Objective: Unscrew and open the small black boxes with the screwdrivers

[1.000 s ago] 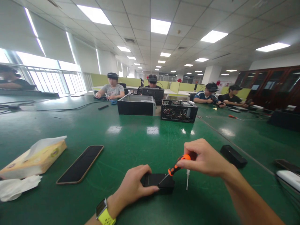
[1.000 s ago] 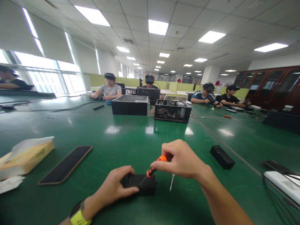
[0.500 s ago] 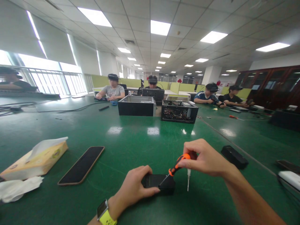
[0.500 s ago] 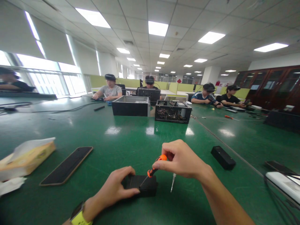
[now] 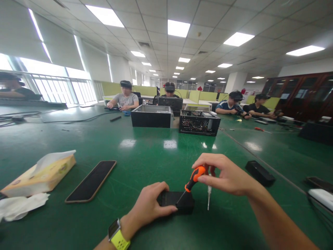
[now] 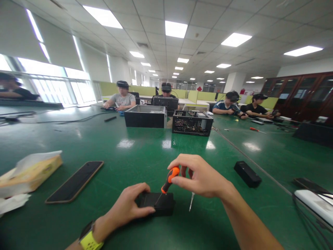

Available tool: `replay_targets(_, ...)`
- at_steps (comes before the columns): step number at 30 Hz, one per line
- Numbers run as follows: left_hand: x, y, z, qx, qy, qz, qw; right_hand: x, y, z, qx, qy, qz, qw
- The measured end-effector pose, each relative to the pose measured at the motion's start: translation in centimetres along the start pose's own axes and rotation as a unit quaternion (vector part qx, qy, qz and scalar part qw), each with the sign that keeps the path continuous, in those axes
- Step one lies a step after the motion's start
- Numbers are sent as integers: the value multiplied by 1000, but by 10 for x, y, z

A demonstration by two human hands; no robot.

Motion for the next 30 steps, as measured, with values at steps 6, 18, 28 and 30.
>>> replay_targets(6,-1,0,1,-14,-3,-11,1000,2,-8,0,-61,-69,-45,995)
replay_targets(18,-1,-1,0,-35,-9,-35,999,2,-8,-5,-17,-69,-42,997)
replay_targets(28,0,-2,1,-41,-6,-37,998,1,2,-4,10,-28,-1,1000)
replay_targets(30,0,-1,1,-40,-8,-37,999,1,-3,-3,-20,-62,-29,997)
Point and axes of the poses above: each hand's wrist, its own x-axis towards the middle knuckle, its own z-axis out of the back of the hand, y = z × x, the point moved 5 cm from there along x, towards the middle knuckle, and after that the axes turned 5 degrees about -z, right-handed, at the moved point
